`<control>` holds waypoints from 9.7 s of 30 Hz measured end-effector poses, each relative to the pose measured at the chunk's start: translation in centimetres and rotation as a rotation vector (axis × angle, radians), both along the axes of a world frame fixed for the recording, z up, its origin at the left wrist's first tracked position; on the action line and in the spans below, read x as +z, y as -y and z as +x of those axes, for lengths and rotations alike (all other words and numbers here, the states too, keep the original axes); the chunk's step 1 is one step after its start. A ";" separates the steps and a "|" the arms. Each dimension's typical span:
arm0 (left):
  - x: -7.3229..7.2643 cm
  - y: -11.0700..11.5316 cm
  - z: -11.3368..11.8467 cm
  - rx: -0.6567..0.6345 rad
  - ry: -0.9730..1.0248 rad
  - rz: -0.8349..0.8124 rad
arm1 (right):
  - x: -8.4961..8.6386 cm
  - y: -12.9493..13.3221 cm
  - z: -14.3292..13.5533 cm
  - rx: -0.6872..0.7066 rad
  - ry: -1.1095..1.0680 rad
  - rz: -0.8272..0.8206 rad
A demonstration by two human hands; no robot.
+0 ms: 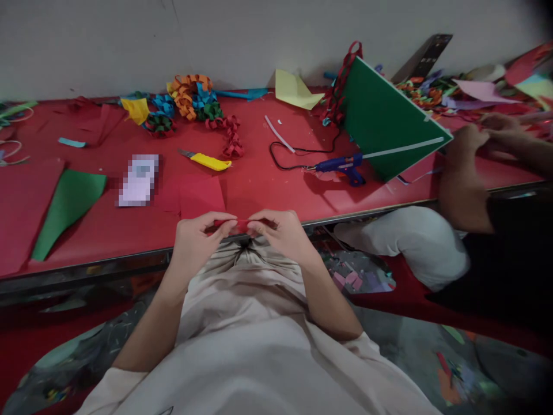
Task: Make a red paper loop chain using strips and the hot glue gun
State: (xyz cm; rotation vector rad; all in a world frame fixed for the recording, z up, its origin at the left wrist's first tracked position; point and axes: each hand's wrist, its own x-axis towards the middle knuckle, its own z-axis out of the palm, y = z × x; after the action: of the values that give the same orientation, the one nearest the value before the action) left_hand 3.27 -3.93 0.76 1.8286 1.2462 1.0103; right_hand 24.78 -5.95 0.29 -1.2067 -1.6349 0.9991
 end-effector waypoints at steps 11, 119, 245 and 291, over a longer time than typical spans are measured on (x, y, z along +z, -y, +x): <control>0.4 0.1 0.7 -0.092 0.099 -0.078 | -0.9 0.0 0.6 -0.067 -0.220 -0.111; -3.3 -4.3 4.8 0.087 -0.345 0.307 | 1.6 -7.6 9.7 -0.087 1.078 0.257; -1.2 -2.1 2.7 0.129 -0.563 0.342 | -1.9 -2.2 0.8 -0.345 0.543 0.142; -2.4 0.7 0.6 -0.016 -0.699 0.532 | -4.8 1.8 1.7 -0.414 0.623 0.434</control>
State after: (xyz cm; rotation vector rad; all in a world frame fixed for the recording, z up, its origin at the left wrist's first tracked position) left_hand 3.88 -4.61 -1.69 2.7582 1.4272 0.7512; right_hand 26.44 -7.77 -4.49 -1.5409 -1.8188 -0.0142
